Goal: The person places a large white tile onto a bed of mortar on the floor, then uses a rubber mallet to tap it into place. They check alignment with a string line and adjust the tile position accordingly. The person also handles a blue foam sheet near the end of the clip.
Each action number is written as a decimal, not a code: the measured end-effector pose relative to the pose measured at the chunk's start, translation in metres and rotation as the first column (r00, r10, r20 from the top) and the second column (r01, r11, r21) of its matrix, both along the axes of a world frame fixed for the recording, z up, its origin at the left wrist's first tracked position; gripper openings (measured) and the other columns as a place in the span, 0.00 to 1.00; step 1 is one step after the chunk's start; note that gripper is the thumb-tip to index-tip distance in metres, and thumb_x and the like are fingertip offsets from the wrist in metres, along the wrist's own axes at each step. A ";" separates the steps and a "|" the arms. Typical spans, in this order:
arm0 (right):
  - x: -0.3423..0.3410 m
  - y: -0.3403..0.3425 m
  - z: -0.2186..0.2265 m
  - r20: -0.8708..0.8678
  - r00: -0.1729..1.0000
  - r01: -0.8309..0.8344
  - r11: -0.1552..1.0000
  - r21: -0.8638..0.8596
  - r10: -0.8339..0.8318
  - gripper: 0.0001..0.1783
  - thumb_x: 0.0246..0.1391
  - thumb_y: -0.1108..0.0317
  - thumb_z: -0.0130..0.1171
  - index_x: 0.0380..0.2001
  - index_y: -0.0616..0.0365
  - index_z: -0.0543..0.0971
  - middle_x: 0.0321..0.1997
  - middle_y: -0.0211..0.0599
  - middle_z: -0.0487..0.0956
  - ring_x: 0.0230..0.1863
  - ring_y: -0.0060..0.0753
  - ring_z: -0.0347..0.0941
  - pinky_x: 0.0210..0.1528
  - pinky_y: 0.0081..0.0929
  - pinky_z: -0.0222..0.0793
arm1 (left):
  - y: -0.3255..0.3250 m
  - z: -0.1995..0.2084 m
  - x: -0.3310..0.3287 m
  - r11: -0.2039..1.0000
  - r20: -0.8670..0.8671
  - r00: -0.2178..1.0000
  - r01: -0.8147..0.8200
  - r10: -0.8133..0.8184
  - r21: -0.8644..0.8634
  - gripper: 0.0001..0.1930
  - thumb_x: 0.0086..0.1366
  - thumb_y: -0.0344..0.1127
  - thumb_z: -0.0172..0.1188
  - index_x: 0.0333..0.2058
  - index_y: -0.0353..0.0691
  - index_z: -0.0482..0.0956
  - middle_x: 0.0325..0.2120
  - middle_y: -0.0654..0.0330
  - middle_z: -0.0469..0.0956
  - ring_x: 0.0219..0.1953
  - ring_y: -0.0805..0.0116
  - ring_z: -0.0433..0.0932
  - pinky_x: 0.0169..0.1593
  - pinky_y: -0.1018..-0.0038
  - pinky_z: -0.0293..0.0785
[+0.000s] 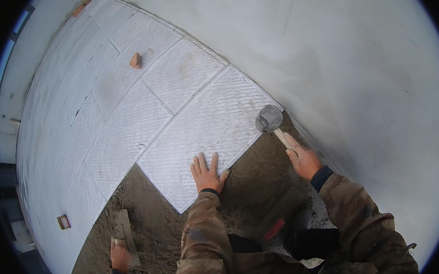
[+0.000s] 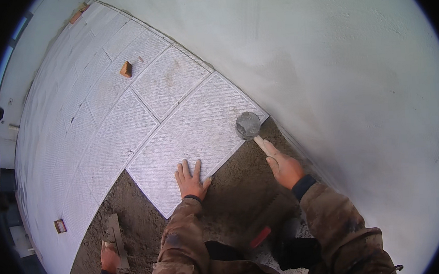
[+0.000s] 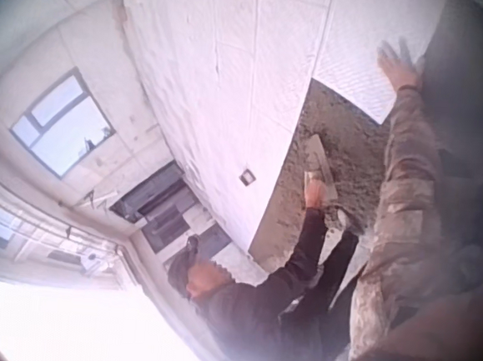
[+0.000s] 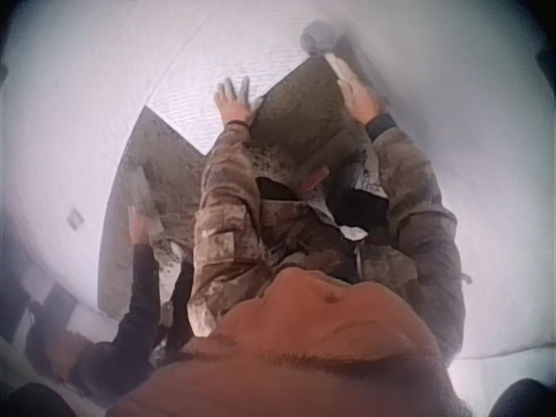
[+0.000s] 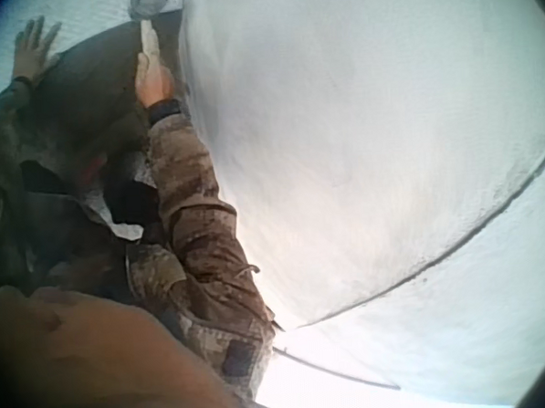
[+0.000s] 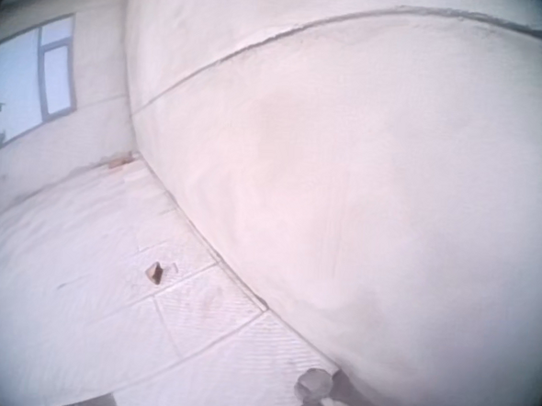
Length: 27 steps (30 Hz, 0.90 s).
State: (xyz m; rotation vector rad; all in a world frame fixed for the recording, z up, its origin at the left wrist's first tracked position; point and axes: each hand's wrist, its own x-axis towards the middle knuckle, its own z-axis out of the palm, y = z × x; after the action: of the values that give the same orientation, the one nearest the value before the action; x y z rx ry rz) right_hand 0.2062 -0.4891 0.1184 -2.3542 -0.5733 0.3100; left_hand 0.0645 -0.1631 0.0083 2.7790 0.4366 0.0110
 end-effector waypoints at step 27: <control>-0.024 0.052 -0.044 0.007 0.997 -0.073 0.988 0.135 0.073 0.30 0.68 0.64 0.57 0.72 0.46 0.67 0.56 0.54 0.81 0.51 0.61 0.79 0.50 0.47 0.76 | -0.010 -0.001 0.002 0.994 0.004 0.994 -0.106 0.106 0.022 0.40 0.61 0.60 0.67 0.71 0.61 0.67 0.74 0.41 0.55 0.76 0.36 0.49 0.75 0.40 0.43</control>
State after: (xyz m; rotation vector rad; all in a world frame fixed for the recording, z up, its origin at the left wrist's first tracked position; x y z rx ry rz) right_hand 0.1825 -0.4372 0.0743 -2.2068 -0.6621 0.2923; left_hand 0.0663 -0.1732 0.0070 2.7740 0.5863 0.0450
